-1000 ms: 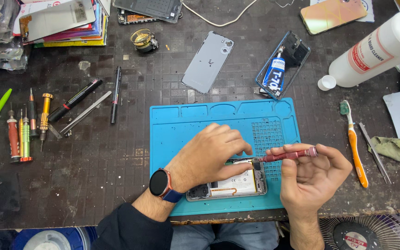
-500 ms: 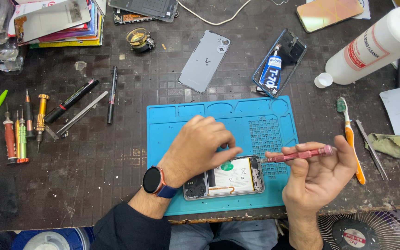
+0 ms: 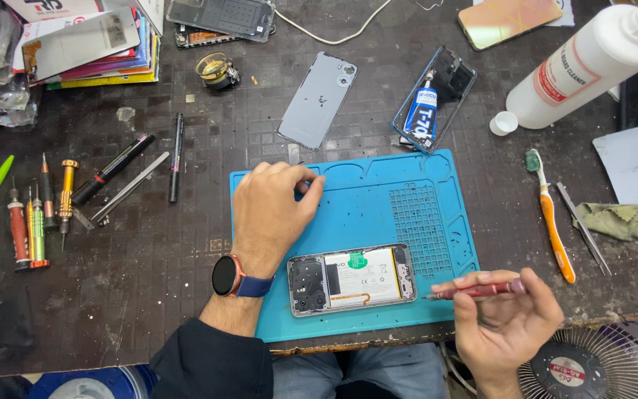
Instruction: The person uses a screwdriver to remove screws from a smartphone placed on a blue mat. They then use their fingers to pry and separate the phone's back cover from the frame, exposing the internal components.
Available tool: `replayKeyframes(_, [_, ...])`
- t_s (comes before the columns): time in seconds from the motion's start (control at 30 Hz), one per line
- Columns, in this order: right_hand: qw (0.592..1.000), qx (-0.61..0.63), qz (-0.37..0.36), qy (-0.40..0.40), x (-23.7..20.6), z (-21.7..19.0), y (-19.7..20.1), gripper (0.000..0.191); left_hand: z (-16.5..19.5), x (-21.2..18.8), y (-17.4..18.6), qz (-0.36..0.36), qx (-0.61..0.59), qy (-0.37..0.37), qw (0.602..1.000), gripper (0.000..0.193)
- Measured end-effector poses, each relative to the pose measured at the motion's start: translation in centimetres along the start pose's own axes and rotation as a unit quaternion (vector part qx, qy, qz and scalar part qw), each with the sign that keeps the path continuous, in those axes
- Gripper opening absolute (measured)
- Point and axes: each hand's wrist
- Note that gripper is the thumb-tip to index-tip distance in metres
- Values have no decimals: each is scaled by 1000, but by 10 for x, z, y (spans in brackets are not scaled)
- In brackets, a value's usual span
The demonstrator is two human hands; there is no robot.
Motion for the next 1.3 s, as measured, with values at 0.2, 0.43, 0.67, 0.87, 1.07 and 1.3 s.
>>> replayKeyframes(0.2, [999,-29,-30,26,-3,7,-2,70,5,-4,3,39,-18,-8,999,11])
replayKeyframes(0.43, [997,-42,-40,41,-1,4,-4,69,8,-2,3,29,-36,-31,998,11])
replayKeyframes(0.67, [996,-48,-49,53,-1,6,-4,69,11,-3,2,20,-42,-46,998,9])
replayKeyframes(0.87, [995,-21,-70,75,-2,6,-4,63,13,-3,2,14,-50,-51,997,9])
replayKeyframes(1.07, [990,-20,-106,89,0,6,-1,63,12,-2,3,16,-53,-55,997,9])
replayKeyframes(1.3, [990,-21,-104,90,-3,5,0,62,13,-3,1,6,-66,-58,996,9])
Point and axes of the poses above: each hand's wrist, its own x-axis towards the middle knuckle, its own y-axis out of the back of the hand, z = x × y, and after that the axes turned 11 degrees about -z, right-handed
